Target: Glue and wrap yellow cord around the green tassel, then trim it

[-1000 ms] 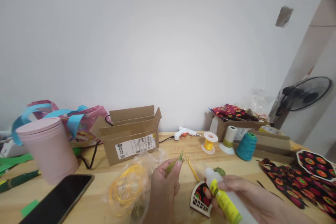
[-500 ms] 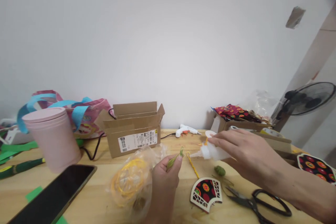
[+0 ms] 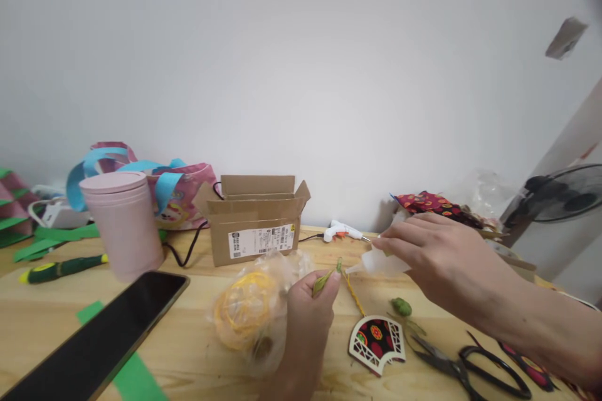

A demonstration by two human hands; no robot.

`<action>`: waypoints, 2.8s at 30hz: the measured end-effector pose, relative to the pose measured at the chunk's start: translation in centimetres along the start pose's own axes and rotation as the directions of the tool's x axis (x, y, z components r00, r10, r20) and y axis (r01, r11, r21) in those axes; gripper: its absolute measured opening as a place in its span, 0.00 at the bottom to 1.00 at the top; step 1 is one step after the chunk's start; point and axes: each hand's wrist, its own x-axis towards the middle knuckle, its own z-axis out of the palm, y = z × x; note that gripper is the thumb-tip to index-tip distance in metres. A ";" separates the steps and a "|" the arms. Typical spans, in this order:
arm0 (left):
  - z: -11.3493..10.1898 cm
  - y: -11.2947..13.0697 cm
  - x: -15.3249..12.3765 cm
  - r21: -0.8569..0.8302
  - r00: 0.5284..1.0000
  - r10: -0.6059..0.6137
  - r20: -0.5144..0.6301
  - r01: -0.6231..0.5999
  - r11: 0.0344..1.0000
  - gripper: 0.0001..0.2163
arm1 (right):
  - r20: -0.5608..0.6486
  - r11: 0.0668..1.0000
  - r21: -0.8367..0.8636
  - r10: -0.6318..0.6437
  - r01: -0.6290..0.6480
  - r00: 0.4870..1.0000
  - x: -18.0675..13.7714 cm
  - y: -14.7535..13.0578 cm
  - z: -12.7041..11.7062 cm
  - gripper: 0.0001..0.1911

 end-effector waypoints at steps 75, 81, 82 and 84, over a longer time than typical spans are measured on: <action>0.3 -0.5 0.3 0.016 0.999 -0.018 -0.029 0.018 1.000 0.11 | 0.184 0.996 -0.009 0.084 -0.084 0.979 1.4 -0.5 -0.2 0.19; 0.2 -0.2 0.1 0.008 1.000 -0.017 -0.008 0.017 1.000 0.10 | 0.182 0.997 -0.017 0.078 -0.076 0.980 1.4 -0.6 -0.5 0.19; 0.2 -0.1 0.1 0.006 1.000 -0.018 -0.002 0.018 1.000 0.10 | 0.180 0.997 -0.017 0.080 -0.078 0.980 1.3 -0.6 -0.5 0.18; 0.1 0.0 0.0 0.003 1.000 -0.018 0.008 0.018 1.000 0.10 | 0.179 0.996 -0.017 0.085 -0.083 0.980 1.3 -0.7 -0.5 0.19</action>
